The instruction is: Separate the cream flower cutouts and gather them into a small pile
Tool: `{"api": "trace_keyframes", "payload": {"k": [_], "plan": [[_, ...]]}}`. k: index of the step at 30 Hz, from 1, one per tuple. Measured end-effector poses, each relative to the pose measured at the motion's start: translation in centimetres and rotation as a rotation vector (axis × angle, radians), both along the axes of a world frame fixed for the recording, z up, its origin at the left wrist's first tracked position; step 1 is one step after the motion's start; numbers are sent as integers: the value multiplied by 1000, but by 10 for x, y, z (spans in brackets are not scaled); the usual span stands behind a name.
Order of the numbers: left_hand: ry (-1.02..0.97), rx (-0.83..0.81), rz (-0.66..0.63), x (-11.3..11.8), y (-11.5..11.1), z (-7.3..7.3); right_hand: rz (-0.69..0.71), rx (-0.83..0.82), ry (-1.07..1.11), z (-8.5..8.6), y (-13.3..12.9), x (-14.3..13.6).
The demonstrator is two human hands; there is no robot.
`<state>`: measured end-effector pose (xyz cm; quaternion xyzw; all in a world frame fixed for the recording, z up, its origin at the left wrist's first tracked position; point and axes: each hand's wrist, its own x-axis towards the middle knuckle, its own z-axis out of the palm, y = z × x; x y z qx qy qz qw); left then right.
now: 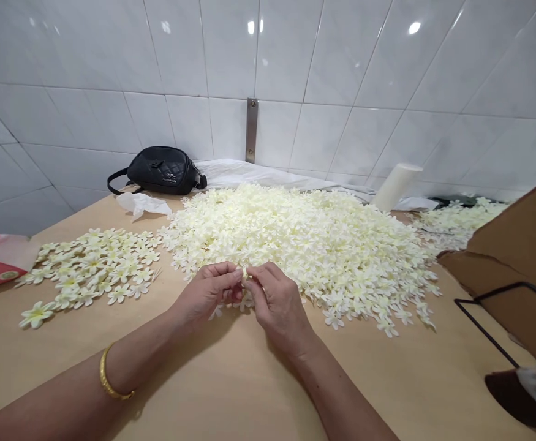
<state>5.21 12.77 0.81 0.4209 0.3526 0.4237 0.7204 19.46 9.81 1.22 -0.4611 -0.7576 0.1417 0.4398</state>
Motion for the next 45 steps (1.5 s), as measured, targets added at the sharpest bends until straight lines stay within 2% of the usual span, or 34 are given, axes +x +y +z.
{"api": "trace_keyframes", "payload": {"k": [3, 7, 18, 25, 36, 45], "plan": [[-35, -3, -39, 1, 0, 3, -29, -27, 4, -1, 0, 2], [-47, -34, -22, 2, -1, 5, -39, -43, -17, -2, 1, 5], [-54, -32, -56, 3, -3, 4, -132, -12, -103, 3, -2, 0], [-93, -46, -39, 1, -2, 2, -57, -87, -29, 2, 0, 3], [-77, -29, -39, 2, -3, 1, -120, -66, -38, -2, 0, 2], [-83, -83, -37, 2, -4, 2, -147, -110, -41, -2, 1, 1]]}}
